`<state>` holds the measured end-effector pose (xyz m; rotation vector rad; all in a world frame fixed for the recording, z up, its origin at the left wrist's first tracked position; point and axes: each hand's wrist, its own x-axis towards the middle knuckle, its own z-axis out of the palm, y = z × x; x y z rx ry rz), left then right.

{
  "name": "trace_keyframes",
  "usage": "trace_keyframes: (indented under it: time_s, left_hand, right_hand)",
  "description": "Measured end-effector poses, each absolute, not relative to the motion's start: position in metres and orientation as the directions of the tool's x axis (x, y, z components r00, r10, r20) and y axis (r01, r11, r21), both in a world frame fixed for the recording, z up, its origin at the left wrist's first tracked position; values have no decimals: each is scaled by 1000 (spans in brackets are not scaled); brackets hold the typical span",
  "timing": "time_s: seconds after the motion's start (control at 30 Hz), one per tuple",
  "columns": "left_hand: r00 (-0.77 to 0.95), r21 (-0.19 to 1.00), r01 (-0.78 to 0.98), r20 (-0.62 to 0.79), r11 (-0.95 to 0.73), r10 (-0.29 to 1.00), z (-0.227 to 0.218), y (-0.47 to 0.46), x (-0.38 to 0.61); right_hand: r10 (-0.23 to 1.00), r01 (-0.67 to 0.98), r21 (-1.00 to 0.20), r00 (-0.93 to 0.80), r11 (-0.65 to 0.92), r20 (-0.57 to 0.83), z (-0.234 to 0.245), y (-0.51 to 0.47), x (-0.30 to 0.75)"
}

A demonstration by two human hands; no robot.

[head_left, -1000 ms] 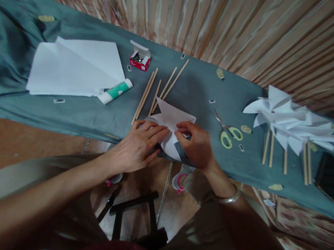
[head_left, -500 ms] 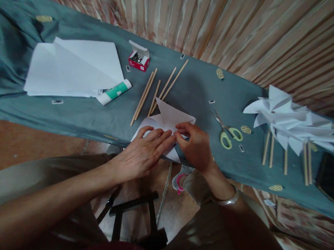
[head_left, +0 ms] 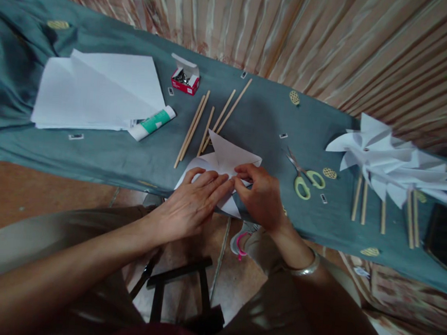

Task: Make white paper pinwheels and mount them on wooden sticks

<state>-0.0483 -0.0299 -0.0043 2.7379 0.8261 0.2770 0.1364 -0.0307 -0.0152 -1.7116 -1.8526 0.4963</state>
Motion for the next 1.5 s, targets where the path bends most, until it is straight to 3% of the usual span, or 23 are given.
trace_keyframes:
  time_s: [0.53, 0.87, 1.07, 1.27, 1.5]
  left_hand:
    - [810, 304, 525, 109, -795, 577, -9, -26, -49]
    - [809, 297, 533, 97, -792, 580, -7, -23, -45]
    - [789, 363, 530, 119, -767, 602, -8, -22, -46]
    - [752, 464, 514, 162, -721, 639, -12, -19, -48]
    - [703, 512, 523, 194, -682, 684, -5, -13, -55]
  right_hand:
    - [986, 795, -591, -48, 135, 160, -16, -31, 136]
    - [961, 872, -420, -173, 251, 215, -8, -34, 134]
    - [907, 866, -303, -320, 397, 274, -7, -40, 138]
    - [905, 865, -269, -394, 424, 161, -9, -43, 138]
    - [912, 870, -274, -385, 411, 143, -11, -45, 137]
